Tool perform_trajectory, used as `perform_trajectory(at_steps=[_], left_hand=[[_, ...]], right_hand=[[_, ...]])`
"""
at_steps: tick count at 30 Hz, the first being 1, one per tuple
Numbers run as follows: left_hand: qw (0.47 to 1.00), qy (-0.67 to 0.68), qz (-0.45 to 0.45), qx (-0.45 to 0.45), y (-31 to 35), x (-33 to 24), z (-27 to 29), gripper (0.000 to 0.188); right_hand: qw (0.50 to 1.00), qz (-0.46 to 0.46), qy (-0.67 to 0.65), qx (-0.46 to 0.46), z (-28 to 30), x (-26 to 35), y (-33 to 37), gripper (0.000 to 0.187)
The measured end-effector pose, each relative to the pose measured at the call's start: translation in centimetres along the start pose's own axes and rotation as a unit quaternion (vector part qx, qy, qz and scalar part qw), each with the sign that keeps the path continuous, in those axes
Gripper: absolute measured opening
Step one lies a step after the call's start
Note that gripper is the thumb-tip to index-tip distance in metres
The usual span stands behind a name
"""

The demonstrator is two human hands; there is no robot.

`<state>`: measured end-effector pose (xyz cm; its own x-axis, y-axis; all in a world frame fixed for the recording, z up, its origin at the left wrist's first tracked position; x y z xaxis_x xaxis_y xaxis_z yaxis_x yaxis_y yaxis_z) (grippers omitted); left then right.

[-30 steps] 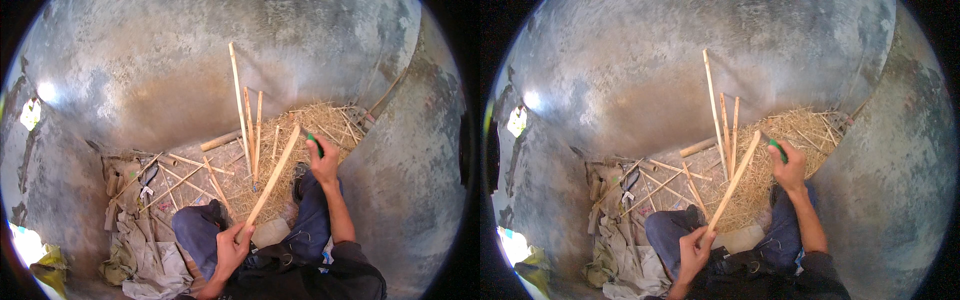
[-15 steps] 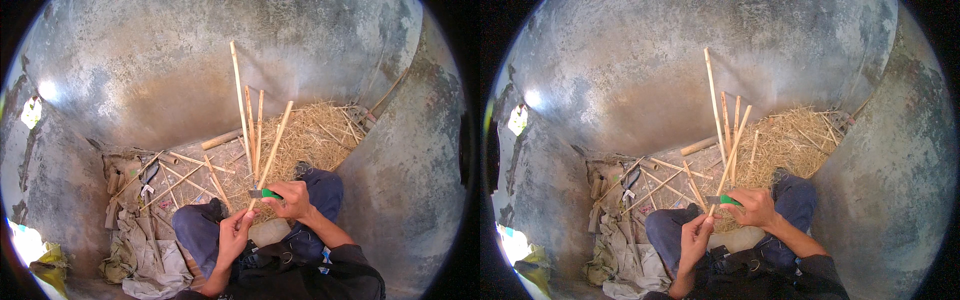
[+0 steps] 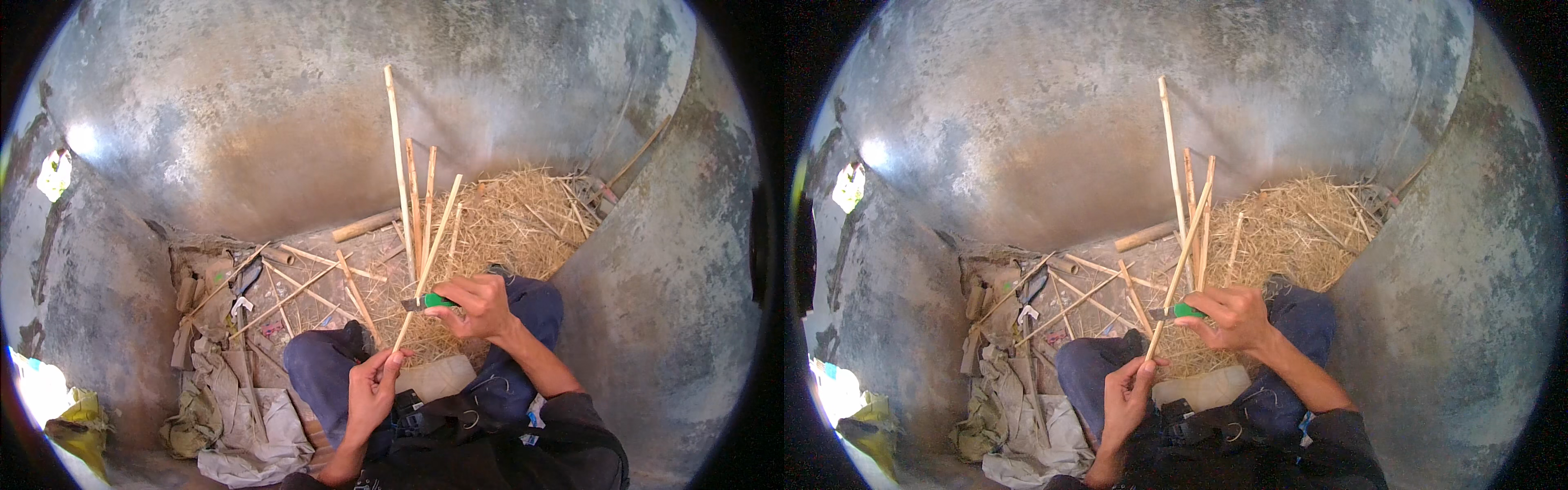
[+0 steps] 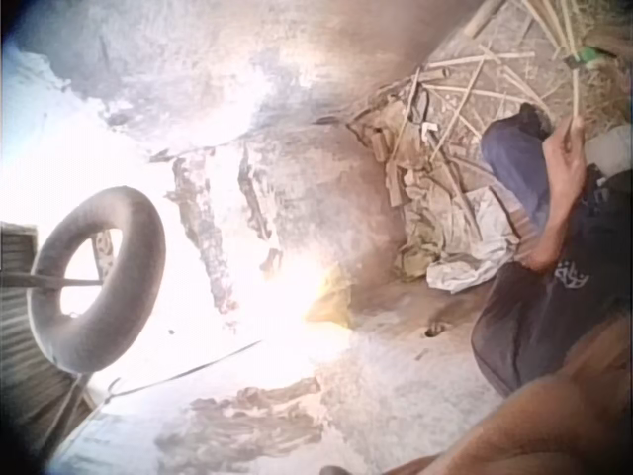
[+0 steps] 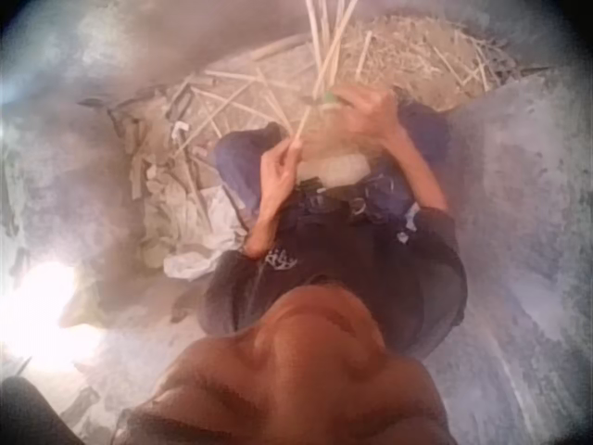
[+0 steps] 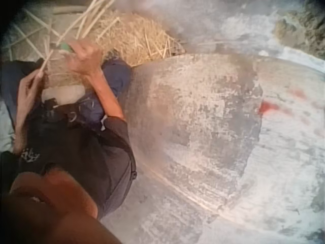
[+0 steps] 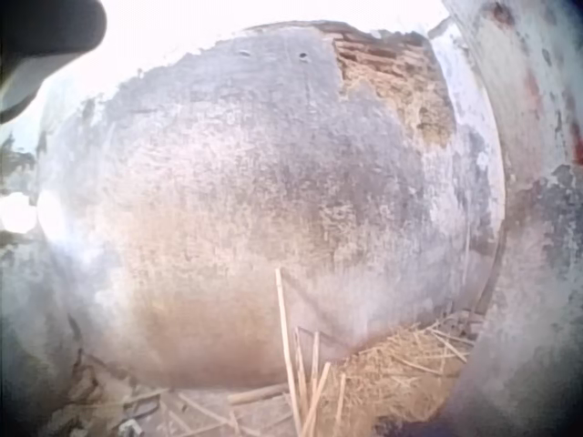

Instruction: The person uses a small green knife to whittle and sharpen the ends of bamboo sticks while sitting on a floor covered in debris and straw.

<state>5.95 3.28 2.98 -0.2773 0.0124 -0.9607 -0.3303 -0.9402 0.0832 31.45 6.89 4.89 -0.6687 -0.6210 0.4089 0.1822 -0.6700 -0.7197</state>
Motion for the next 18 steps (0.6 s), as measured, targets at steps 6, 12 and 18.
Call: perform_trajectory(at_steps=[6, 12, 18], left_hand=[[1.0, 0.003, 0.02, -0.002, 0.6, 0.1, 0.6, 0.028], [0.994, -0.028, 0.056, 0.089, 3.6, 2.4, 0.9, 0.034], [0.958, 0.075, 0.157, 0.229, 0.6, 5.7, 2.9, 0.05]], right_hand=[[0.998, -0.014, 0.014, -0.061, -0.5, -2.0, -1.0, 0.032], [0.926, -0.293, 0.13, -0.2, 8.8, -15.8, -2.4, 0.049], [0.907, -0.401, 0.117, 0.057, 9.7, -13.7, -1.4, 0.048]])
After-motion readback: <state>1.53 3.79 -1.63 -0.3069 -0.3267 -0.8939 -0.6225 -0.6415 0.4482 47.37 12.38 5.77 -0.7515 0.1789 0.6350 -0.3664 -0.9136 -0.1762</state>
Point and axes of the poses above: each hand's wrist, its own y-axis away from the middle knuckle, its own z-axis out of the back of the hand, x = y × z, the point moved 1 cm from there along -y, towards the middle knuckle, and after that the axes turned 9 degrees about -y, right-handed, at the moved point
